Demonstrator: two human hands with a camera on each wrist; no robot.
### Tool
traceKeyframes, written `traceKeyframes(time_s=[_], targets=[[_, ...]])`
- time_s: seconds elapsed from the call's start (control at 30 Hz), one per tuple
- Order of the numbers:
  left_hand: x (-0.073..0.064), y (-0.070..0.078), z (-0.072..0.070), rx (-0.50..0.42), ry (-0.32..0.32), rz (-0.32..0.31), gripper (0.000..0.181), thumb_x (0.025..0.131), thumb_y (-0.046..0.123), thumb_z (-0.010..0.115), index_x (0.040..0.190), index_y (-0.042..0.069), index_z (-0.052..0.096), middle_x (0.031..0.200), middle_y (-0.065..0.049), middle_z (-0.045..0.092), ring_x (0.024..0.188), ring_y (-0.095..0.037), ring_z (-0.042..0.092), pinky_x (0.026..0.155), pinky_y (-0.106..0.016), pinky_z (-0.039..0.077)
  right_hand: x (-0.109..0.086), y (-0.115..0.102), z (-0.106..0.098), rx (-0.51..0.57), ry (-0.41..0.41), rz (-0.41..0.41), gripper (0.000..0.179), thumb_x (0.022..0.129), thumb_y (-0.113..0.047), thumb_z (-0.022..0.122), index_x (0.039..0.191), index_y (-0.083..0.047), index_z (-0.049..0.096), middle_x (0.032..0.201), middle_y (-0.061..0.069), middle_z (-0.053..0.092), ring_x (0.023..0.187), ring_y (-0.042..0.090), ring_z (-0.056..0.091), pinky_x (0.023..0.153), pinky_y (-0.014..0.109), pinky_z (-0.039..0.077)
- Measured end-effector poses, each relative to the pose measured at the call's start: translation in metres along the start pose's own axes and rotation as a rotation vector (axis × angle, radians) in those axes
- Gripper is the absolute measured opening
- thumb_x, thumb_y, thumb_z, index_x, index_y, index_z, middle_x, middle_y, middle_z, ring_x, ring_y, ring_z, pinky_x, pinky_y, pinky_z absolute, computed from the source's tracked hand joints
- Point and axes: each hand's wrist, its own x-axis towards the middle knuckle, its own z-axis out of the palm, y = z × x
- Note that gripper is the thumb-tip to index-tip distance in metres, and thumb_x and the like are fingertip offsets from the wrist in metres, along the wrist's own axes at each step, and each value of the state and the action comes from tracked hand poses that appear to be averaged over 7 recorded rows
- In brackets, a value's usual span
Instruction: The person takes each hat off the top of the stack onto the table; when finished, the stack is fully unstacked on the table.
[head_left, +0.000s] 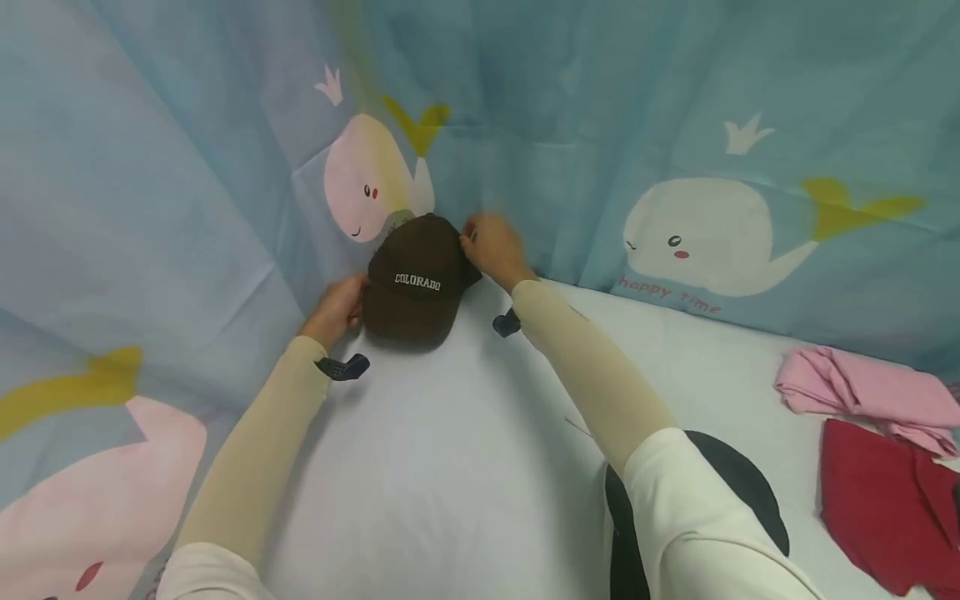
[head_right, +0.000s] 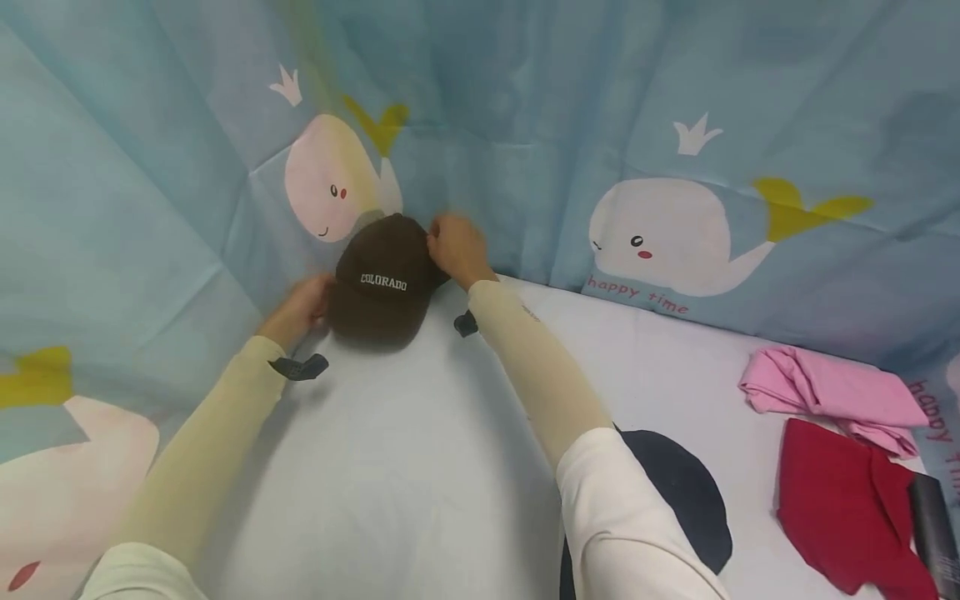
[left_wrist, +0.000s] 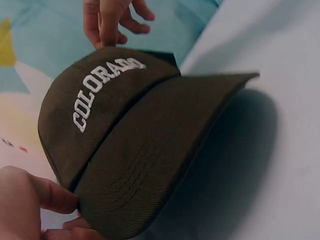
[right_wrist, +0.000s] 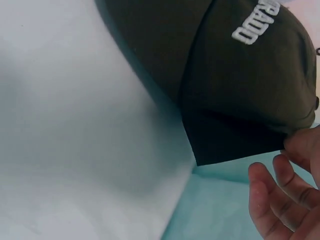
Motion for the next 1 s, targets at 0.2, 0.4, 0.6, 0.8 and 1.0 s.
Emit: traceKeyframes(time_s=[0.2,0.4,0.6,0.8,1.0], targets=[[0.000,-0.007,-0.004,0.063,-0.054,-0.027,0.034,0.103,0.023,0.046,0.069,0.019,0.039,0.055,0.011,0.034,0.045,-0.006,0.031,0.043,-0.024,0.032,-0.001,0.003,0.010,0.031,-0.029,0.056,0.018,0.107,-0.031,0.062,0.111,-0.016,0.072,0.091,0.001,0.069,0.079,0.017,0.064,0.067,0.034,0.052],[0.005,-0.011,-0.006,0.245,-0.055,-0.069,0.032,0.101,0.029,0.049,0.072,0.017,0.043,0.059,0.009,0.038,0.049,-0.009,0.036,0.049,-0.027,0.035,-0.002,0.001,0.012,0.039,-0.047,0.061,0.016,0.105,-0.030,0.065,0.104,-0.015,0.072,0.094,0.001,0.071,0.080,0.019,0.064,0.069,0.037,0.052],[0.008,-0.016,-0.005,0.420,-0.019,-0.037,0.029,0.101,0.036,0.052,0.083,0.014,0.042,0.061,0.006,0.037,0.055,-0.011,0.037,0.054,-0.029,0.036,-0.004,-0.001,0.015,0.050,-0.075,0.042,0.017,0.105,-0.030,0.067,0.098,-0.015,0.071,0.092,0.002,0.068,0.080,0.019,0.063,0.067,0.037,0.051],[0.018,-0.019,0.005,0.514,-0.038,0.102,0.032,0.099,0.030,0.049,0.074,0.016,0.038,0.060,0.006,0.035,0.054,-0.013,0.036,0.052,-0.032,0.035,-0.011,0.008,0.001,0.025,-0.103,0.029,0.017,0.105,-0.029,0.066,0.101,-0.013,0.071,0.094,0.003,0.068,0.081,0.019,0.063,0.068,0.036,0.051],[0.021,-0.016,0.023,0.533,0.076,0.330,0.029,0.093,0.021,0.049,0.065,0.011,0.047,0.057,0.005,0.038,0.055,-0.016,0.037,0.051,-0.034,0.031,-0.019,0.023,-0.048,-0.033,-0.091,-0.021,0.019,0.106,-0.027,0.063,0.107,-0.010,0.072,0.099,0.005,0.069,0.082,0.020,0.062,0.070,0.035,0.051]])
